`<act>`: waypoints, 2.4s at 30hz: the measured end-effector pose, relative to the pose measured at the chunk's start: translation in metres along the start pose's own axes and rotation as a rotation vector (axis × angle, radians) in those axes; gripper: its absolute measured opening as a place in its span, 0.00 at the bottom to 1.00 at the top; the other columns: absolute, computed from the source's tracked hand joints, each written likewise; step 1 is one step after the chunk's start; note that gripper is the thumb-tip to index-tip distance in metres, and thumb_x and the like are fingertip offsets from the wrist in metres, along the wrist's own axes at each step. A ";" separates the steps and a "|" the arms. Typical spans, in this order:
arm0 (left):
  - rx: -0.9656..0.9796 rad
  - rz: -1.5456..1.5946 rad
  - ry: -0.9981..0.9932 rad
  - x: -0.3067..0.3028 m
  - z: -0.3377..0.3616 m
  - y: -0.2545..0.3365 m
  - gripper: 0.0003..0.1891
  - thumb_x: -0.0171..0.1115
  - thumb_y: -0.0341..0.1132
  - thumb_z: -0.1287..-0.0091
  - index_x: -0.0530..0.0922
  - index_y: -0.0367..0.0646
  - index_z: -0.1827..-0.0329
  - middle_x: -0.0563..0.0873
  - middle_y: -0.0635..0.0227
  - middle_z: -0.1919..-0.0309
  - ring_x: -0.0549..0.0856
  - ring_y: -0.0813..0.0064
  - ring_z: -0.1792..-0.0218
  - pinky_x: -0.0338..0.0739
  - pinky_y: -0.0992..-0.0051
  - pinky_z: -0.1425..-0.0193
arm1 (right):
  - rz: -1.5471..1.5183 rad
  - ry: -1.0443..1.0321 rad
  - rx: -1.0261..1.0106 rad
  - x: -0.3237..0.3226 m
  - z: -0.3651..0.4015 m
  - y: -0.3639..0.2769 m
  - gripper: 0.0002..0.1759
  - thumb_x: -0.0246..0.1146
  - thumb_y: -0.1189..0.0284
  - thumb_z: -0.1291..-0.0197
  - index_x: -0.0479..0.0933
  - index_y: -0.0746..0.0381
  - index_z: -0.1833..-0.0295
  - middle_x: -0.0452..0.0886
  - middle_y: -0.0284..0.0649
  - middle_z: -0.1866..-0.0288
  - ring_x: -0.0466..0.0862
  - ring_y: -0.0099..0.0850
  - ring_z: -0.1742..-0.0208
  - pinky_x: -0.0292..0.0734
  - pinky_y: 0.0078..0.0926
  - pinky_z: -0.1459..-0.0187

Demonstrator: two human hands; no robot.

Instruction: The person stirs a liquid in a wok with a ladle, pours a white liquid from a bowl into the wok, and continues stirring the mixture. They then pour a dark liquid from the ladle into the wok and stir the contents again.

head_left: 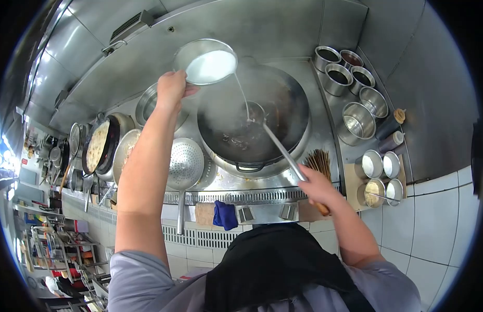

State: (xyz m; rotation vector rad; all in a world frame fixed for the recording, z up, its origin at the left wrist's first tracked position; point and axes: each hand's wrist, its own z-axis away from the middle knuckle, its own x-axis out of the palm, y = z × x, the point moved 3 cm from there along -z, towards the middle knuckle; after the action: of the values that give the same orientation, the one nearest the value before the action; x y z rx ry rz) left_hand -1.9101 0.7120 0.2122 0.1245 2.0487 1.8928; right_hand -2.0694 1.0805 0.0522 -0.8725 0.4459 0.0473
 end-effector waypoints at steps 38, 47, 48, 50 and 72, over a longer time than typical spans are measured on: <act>-0.317 0.344 -0.595 0.276 0.094 -0.018 0.13 0.46 0.25 0.36 0.69 0.19 0.55 0.82 0.44 0.64 0.86 0.52 0.69 0.87 0.65 0.66 | 0.412 0.091 -0.112 -0.042 -0.008 0.001 0.34 0.47 0.71 0.37 0.52 0.53 0.24 0.81 0.55 0.52 0.82 0.48 0.52 0.76 0.44 0.50; -0.409 0.177 -0.738 0.405 0.135 -0.087 0.10 0.51 0.22 0.38 0.70 0.24 0.56 0.81 0.48 0.65 0.87 0.57 0.68 0.87 0.69 0.67 | 0.223 -0.014 -0.363 -0.021 -0.019 0.003 0.24 0.47 0.74 0.41 0.69 0.60 0.37 0.80 0.57 0.51 0.81 0.52 0.50 0.75 0.47 0.48; -0.405 0.187 -0.741 0.413 0.133 -0.091 0.10 0.51 0.22 0.38 0.70 0.24 0.56 0.81 0.48 0.65 0.87 0.57 0.68 0.87 0.69 0.67 | 0.258 -0.034 -0.239 -0.035 -0.016 0.005 0.25 0.48 0.73 0.41 0.69 0.59 0.36 0.79 0.58 0.49 0.80 0.52 0.49 0.75 0.46 0.47; -0.404 0.112 -0.747 0.428 0.140 -0.107 0.11 0.50 0.22 0.38 0.69 0.25 0.54 0.81 0.49 0.65 0.87 0.58 0.69 0.87 0.70 0.68 | 0.281 -0.054 -0.093 -0.029 -0.030 0.024 0.26 0.48 0.72 0.41 0.68 0.58 0.35 0.78 0.58 0.48 0.80 0.52 0.47 0.74 0.45 0.46; -0.212 -0.562 -1.040 0.423 0.127 -0.087 0.25 0.46 0.44 0.26 0.78 0.26 0.68 0.83 0.53 0.79 0.84 0.64 0.80 0.81 0.68 0.76 | 0.348 -0.010 -0.238 -0.045 -0.040 0.010 0.20 0.52 0.67 0.39 0.74 0.61 0.43 0.82 0.56 0.56 0.83 0.52 0.58 0.77 0.49 0.54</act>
State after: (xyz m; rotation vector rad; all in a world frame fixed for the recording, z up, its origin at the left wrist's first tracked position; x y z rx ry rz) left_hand -2.2519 0.9485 0.0393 0.3469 1.0248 1.2479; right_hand -2.1266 1.0633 0.0409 -1.0192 0.5867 0.4321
